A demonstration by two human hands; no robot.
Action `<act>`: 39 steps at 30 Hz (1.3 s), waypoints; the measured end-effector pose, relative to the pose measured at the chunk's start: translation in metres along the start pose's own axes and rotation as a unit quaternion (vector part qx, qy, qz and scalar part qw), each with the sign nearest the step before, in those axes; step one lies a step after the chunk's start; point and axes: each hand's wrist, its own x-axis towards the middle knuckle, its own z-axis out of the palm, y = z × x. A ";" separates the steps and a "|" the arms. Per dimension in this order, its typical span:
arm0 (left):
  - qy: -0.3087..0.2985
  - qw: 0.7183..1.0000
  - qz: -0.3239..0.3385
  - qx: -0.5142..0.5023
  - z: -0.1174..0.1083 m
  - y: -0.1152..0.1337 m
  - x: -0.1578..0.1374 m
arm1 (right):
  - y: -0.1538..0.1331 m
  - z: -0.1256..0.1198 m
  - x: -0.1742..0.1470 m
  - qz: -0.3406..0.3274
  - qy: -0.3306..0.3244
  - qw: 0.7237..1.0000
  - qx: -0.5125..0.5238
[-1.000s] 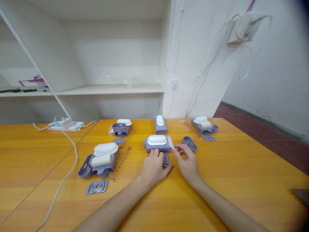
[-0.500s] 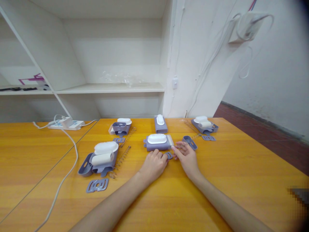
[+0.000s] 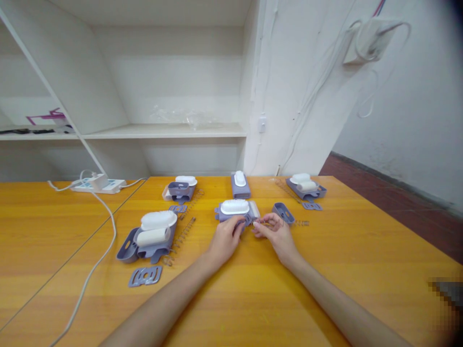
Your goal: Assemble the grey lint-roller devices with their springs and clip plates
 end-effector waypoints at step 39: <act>-0.014 0.874 -0.209 -0.439 0.000 0.006 0.010 | -0.003 0.009 -0.011 -0.068 -0.032 0.983 -0.167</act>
